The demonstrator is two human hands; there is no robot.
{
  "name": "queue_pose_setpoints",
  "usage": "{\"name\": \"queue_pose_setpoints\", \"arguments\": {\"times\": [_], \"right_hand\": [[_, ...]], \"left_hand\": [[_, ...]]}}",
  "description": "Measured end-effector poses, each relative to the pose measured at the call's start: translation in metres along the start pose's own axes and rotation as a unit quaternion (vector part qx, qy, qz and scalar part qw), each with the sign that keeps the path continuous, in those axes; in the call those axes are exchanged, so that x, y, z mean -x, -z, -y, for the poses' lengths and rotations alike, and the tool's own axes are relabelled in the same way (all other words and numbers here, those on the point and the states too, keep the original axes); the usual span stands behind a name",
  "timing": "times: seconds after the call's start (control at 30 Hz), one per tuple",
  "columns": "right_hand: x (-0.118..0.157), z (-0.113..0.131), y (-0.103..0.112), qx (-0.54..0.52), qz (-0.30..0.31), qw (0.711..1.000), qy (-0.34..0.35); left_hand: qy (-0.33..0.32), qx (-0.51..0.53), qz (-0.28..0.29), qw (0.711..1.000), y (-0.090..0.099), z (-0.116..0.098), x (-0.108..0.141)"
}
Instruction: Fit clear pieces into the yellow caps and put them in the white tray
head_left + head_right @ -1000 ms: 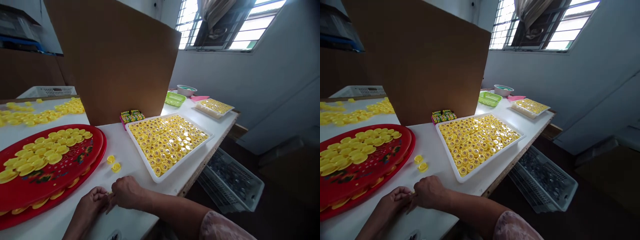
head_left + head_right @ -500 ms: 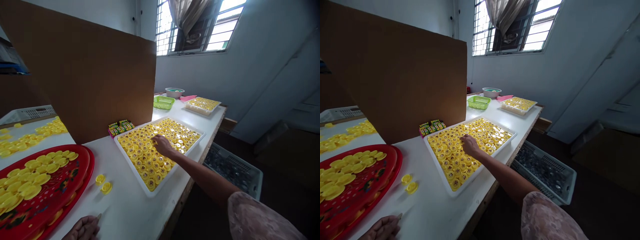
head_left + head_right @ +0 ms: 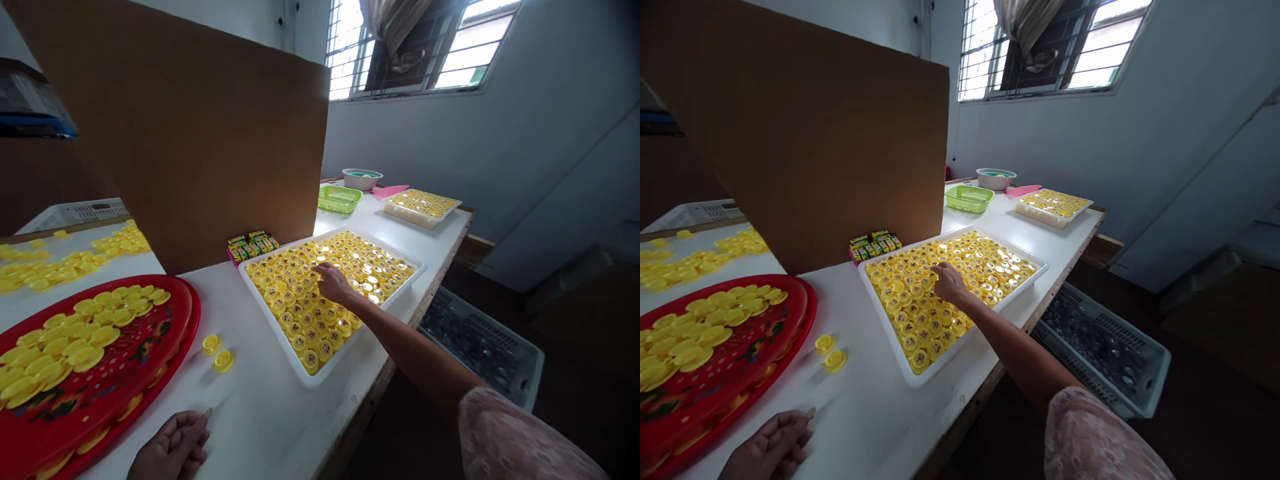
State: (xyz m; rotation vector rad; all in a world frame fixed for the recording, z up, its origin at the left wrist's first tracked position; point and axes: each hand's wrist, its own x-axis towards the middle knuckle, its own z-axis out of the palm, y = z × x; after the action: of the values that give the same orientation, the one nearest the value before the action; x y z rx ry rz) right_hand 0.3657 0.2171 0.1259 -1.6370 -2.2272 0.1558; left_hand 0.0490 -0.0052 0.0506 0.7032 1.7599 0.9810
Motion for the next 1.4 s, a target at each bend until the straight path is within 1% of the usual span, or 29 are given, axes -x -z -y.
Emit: {"name": "queue_pose_setpoints", "arguments": {"times": [0.07, 0.13, 0.17, 0.2, 0.23, 0.3, 0.37, 0.43, 0.47, 0.53, 0.6, 0.7, 0.8, 0.9, 0.97, 1.03, 1.1, 1.13, 1.2, 1.27, 1.33, 1.4], "right_hand": [[0.015, 0.018, 0.005, -0.012, -0.063, 0.997, 0.035], [0.035, 0.047, 0.006, -0.054, -0.130, 0.984, 0.107], [0.046, 0.064, 0.005, -0.083, -0.137, 0.975, 0.153], [0.058, 0.082, 0.002, -0.113, -0.122, 0.966, 0.199], [0.070, 0.099, -0.001, -0.139, -0.090, 0.957, 0.240], [0.094, 0.131, -0.012, -0.167, 0.017, 0.936, 0.309], [0.117, 0.154, -0.024, -0.178, 0.139, 0.903, 0.366], [0.136, 0.169, -0.035, -0.192, 0.236, 0.862, 0.405], [0.144, 0.174, -0.040, -0.200, 0.269, 0.844, 0.419], [0.156, 0.179, -0.048, -0.208, 0.306, 0.818, 0.440], [0.164, 0.181, -0.054, -0.199, 0.317, 0.809, 0.454], [0.169, 0.181, -0.063, -0.184, 0.304, 0.826, 0.438], [0.170, 0.180, -0.072, -0.195, 0.291, 0.849, 0.397], [0.164, 0.178, -0.077, -0.231, 0.275, 0.867, 0.345], [0.155, 0.178, -0.078, -0.262, 0.246, 0.883, 0.303], [0.144, 0.181, -0.078, -0.287, 0.202, 0.897, 0.268], [0.131, 0.185, -0.080, -0.304, 0.155, 0.906, 0.249], [0.125, 0.187, -0.082, -0.310, 0.134, 0.909, 0.245], [0.116, 0.191, -0.088, -0.328, 0.105, 0.909, 0.235], [0.111, 0.195, -0.095, -0.361, 0.101, 0.904, 0.204], [0.110, 0.196, -0.102, -0.411, 0.137, 0.889, 0.147], [0.110, 0.195, -0.108, -0.472, 0.192, 0.857, 0.081]], "left_hand": [[-0.008, 0.011, 0.006, 1.000, 0.001, -0.003, 0.003], [-0.019, 0.031, 0.025, 0.999, 0.002, -0.007, 0.006], [-0.020, 0.040, 0.038, 0.998, 0.002, -0.009, 0.007], [-0.018, 0.048, 0.051, 0.997, 0.003, -0.010, 0.007], [-0.018, 0.054, 0.049, 0.997, 0.004, -0.011, 0.007], [-0.019, 0.062, 0.047, 0.997, 0.006, -0.011, 0.007], [-0.043, 0.083, 0.049, 0.994, 0.007, -0.009, 0.008], [-0.058, 0.095, 0.058, 0.992, 0.009, -0.006, 0.008], [-0.060, 0.100, 0.064, 0.991, 0.009, -0.005, 0.008], [-0.061, 0.106, 0.070, 0.990, 0.010, -0.004, 0.008], [-0.061, 0.106, 0.071, 0.990, 0.010, -0.002, 0.006], [-0.068, 0.103, 0.069, 0.990, 0.009, 0.000, 0.003], [-0.075, 0.107, 0.069, 0.989, 0.009, 0.000, 0.003], [-0.074, 0.107, 0.072, 0.989, 0.009, -0.003, 0.007], [-0.078, 0.117, 0.086, 0.986, 0.010, -0.007, 0.010], [-0.086, 0.143, 0.114, 0.979, 0.010, -0.010, 0.012], [-0.097, 0.180, 0.131, 0.970, 0.010, -0.013, 0.012], [-0.101, 0.198, 0.129, 0.966, 0.010, -0.014, 0.011], [-0.108, 0.226, 0.112, 0.962, 0.010, -0.015, 0.009], [-0.109, 0.240, 0.091, 0.960, 0.010, -0.014, 0.007], [-0.098, 0.244, 0.075, 0.962, 0.008, -0.012, 0.005], [-0.084, 0.247, 0.067, 0.963, 0.006, -0.009, 0.003]]}}
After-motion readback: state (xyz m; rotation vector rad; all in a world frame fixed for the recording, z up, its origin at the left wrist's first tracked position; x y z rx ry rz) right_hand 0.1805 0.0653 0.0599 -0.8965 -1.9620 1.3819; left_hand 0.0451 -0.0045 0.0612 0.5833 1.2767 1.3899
